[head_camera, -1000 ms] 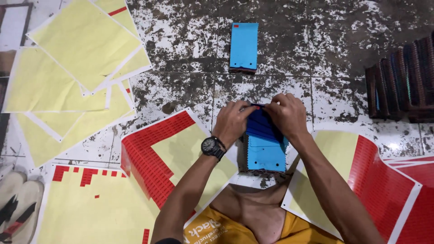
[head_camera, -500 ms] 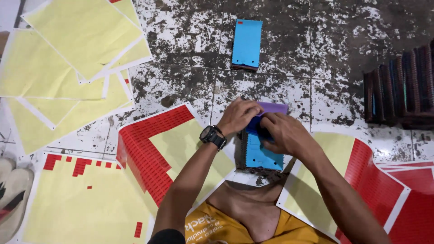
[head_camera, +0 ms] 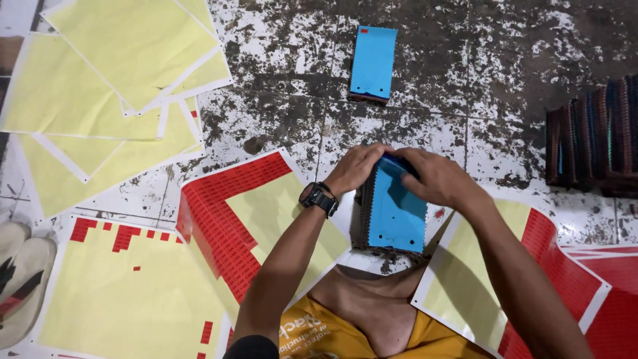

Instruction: The person is organizing colored swatches and assembling them into a binder using small fasteners picked from a sheet.

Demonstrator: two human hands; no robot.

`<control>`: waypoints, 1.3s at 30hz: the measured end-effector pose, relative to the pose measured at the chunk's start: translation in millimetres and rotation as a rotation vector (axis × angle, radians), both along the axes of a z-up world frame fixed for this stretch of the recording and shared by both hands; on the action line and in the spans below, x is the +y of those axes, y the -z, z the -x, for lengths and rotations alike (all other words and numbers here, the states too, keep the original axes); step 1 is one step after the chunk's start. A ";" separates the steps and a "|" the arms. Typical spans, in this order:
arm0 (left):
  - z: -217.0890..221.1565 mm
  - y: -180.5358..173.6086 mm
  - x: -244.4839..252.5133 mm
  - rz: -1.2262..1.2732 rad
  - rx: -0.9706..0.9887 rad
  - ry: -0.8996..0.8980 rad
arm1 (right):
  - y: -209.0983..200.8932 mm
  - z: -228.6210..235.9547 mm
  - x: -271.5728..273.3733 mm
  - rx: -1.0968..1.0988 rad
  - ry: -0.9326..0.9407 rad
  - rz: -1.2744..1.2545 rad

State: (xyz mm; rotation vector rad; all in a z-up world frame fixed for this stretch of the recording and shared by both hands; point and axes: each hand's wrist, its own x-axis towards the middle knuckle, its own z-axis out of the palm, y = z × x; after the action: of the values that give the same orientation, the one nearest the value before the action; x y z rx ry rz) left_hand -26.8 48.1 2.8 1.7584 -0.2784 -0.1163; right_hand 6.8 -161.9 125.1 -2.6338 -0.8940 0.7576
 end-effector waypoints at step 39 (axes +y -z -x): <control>45.4 -65.8 -25.2 -0.468 -0.308 -0.261 | 69.5 168.0 -32.7 -0.521 -0.114 -0.310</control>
State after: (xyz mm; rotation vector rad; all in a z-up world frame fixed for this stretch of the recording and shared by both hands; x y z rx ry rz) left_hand -72.2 23.0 68.6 2.2632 -0.2532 0.3037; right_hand -161.2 -194.6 55.7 -2.5412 -1.1854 -0.0678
